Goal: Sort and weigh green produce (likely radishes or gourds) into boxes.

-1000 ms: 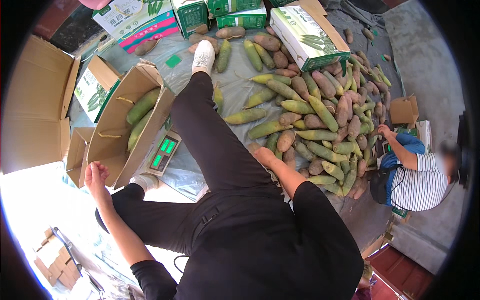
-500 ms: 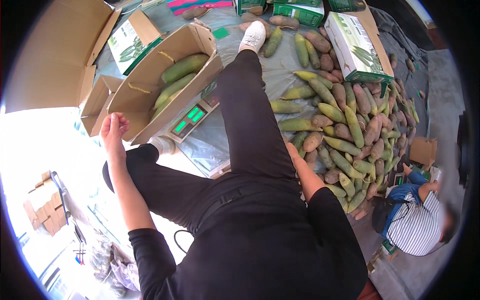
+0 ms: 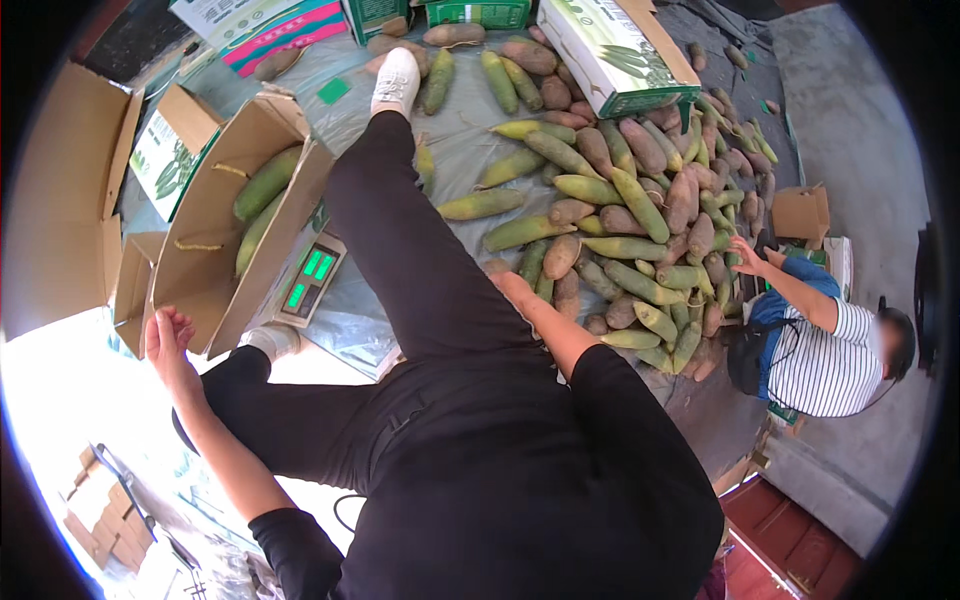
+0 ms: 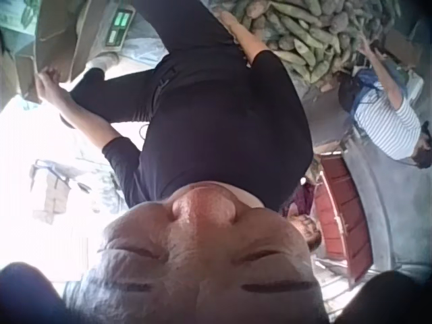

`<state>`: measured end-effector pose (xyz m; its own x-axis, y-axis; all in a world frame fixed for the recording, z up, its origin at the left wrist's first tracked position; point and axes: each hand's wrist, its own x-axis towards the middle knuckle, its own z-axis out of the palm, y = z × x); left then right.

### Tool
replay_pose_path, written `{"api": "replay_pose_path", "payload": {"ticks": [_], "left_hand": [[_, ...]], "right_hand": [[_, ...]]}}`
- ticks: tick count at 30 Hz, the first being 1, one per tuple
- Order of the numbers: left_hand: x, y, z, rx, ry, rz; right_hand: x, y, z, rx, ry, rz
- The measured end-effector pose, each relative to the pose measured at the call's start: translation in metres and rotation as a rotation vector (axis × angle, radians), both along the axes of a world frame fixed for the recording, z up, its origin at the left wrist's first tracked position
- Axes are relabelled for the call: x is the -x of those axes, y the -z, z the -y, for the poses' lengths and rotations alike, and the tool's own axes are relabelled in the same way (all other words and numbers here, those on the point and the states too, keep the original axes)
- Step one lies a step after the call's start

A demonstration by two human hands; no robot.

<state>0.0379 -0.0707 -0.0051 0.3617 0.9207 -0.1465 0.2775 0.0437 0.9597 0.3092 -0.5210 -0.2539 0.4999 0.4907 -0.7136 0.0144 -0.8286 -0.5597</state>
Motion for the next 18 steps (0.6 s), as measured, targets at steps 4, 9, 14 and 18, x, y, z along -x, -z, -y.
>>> {"api": "replay_pose_path", "payload": {"ticks": [4,9,14,18], "left_hand": [[-0.010,-0.001,0.005,-0.013,-0.008,-0.002],[-0.005,-0.001,0.001,-0.006,-0.002,0.019],[-0.004,-0.003,0.003,-0.011,0.012,0.006],[-0.008,-0.001,0.004,0.000,0.041,0.027]], "right_hand": [[-0.003,-0.004,0.002,0.045,0.075,-0.040],[-0.003,-0.015,-0.007,0.054,-0.072,0.047],[0.002,-0.008,-0.005,-0.017,-0.099,0.114],[0.001,-0.003,0.001,-0.007,-0.120,0.169]]}}
